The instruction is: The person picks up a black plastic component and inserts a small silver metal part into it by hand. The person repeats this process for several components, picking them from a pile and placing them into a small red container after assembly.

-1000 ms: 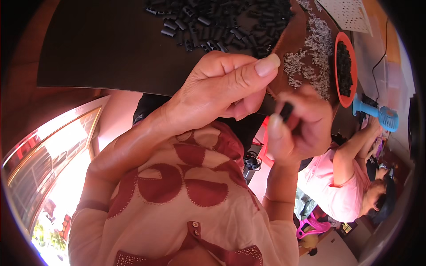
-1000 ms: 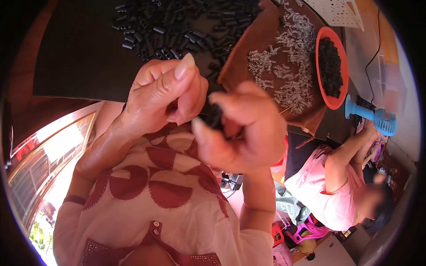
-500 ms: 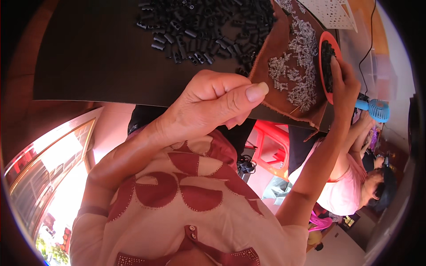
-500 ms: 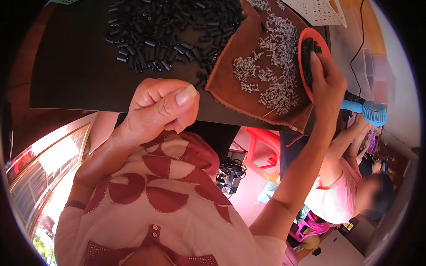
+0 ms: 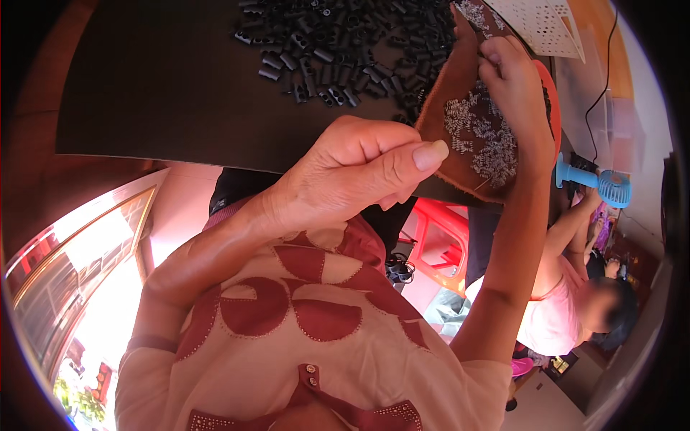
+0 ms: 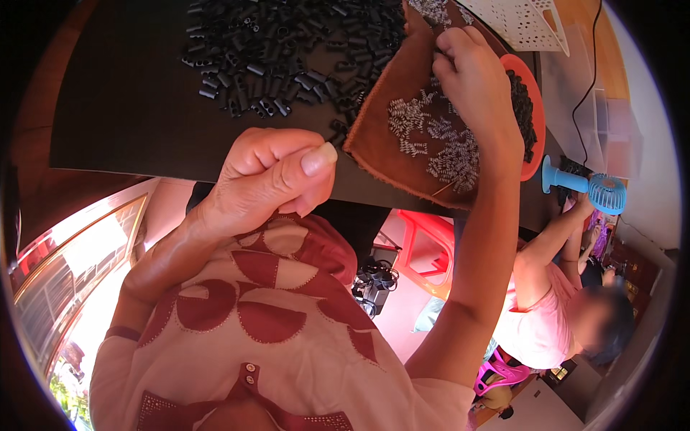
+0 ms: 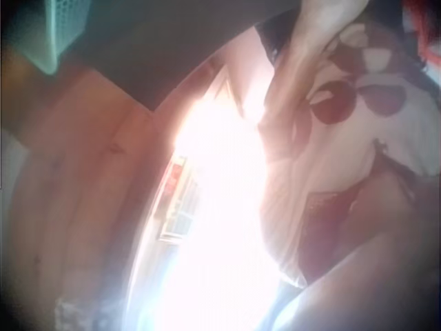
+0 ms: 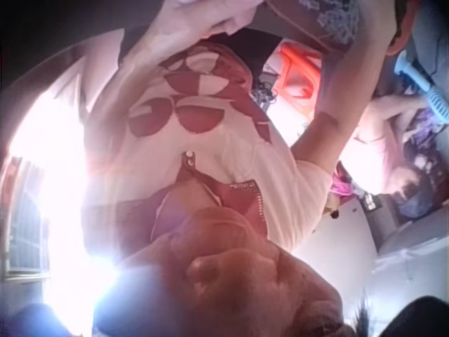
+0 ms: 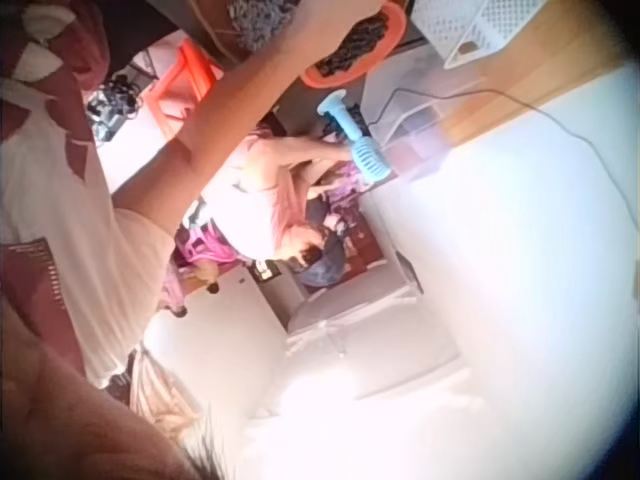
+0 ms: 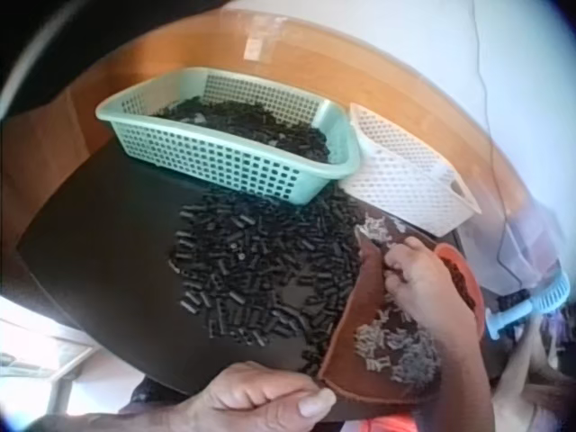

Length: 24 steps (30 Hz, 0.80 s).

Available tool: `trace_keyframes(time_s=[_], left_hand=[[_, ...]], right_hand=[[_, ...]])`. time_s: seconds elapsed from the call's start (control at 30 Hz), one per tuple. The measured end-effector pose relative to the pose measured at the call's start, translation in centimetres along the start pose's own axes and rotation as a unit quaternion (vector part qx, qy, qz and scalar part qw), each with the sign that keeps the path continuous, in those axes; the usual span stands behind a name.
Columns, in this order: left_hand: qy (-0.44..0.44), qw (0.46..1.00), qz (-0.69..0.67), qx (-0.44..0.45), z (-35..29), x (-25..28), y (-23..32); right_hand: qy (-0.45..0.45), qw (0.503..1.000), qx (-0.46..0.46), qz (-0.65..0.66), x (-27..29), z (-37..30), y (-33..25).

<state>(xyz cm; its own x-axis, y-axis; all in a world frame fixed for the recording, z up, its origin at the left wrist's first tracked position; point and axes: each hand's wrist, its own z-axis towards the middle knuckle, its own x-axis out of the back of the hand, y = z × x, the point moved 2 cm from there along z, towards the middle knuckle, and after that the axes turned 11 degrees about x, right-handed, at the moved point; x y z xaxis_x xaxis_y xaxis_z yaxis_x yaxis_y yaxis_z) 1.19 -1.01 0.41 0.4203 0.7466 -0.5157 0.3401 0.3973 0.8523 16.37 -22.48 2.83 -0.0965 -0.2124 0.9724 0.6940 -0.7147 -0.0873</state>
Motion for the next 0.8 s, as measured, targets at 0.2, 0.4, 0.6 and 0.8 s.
trace_keyframes(time_s=[0.2,0.4,0.6,0.8], left_hand=[[0.000,1.000,0.008,-0.011,0.3,0.4,0.0],[0.034,0.999,0.020,0.015,0.8,-0.1,-0.6],[0.032,0.999,0.005,0.021,0.6,-0.4,-0.5],[0.015,0.999,-0.008,0.032,0.2,-0.5,-0.6]], right_hand=[[0.127,0.988,0.018,0.091,0.9,-1.4,-3.5],[0.150,0.962,-0.039,0.225,2.5,-4.0,-9.4],[0.162,0.911,0.115,0.363,2.7,-4.6,-14.3],[0.158,0.858,0.059,0.485,2.1,-5.3,-14.8]])
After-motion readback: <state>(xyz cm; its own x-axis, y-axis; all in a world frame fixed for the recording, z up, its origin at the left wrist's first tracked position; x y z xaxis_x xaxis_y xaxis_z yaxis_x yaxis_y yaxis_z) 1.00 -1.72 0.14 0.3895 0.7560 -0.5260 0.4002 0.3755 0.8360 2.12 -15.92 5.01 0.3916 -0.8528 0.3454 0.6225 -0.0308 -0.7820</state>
